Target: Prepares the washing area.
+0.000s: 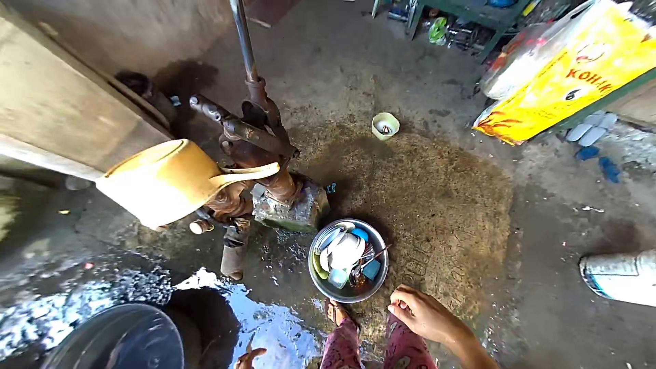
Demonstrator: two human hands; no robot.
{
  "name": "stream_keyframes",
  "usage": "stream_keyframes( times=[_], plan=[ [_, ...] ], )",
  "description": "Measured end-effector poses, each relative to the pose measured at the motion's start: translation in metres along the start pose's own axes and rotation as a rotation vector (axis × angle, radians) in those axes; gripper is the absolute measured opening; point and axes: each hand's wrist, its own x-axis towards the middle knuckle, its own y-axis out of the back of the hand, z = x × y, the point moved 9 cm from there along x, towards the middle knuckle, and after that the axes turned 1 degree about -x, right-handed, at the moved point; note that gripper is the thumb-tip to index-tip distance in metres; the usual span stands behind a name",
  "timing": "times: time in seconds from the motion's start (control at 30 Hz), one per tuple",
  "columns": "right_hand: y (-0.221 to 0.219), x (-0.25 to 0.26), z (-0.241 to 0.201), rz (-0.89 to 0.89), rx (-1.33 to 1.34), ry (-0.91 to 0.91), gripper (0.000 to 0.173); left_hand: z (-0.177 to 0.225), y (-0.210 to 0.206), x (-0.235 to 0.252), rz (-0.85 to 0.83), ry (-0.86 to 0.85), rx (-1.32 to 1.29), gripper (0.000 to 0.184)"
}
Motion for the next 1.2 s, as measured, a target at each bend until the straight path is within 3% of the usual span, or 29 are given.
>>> stream_keyframes(
  times=[0.07,0.3,0.53,0.63,0.83,1.03,1.2],
  plan=[
    [0.007,0.001,0.01,-0.035,-0.033,-0.043,0.033,-0.009,-0.008,0.011,0.13,-0.06,-0.068,0.048],
    [0.054,-0.003,0.045,-0.073,-0.057,0.029,0.03,0.008,-0.073,-0.006,0.148,0.006,-0.173,0.05],
    [0.126,0.003,0.145,-0.125,-0.289,-0.04,0.029,0.045,-0.158,-0.072,0.314,0.069,-0.424,0.045],
    [0.152,0.004,0.167,-0.135,-0.411,-0.079,0.028,0.046,-0.198,-0.092,0.343,0.113,-0.515,0.048],
    [0.123,0.008,0.13,-0.233,-0.499,0.011,0.029,0.013,-0.275,-0.127,0.361,0.21,-0.763,0.052],
    [0.064,0.007,0.096,-0.297,-0.529,0.1,0.027,-0.047,-0.365,-0.163,0.301,0.404,-0.89,0.04],
    [0.048,0.001,0.062,-0.287,-0.562,0.173,0.026,-0.067,-0.432,-0.194,0.274,0.443,-1.01,0.037]
  ],
)
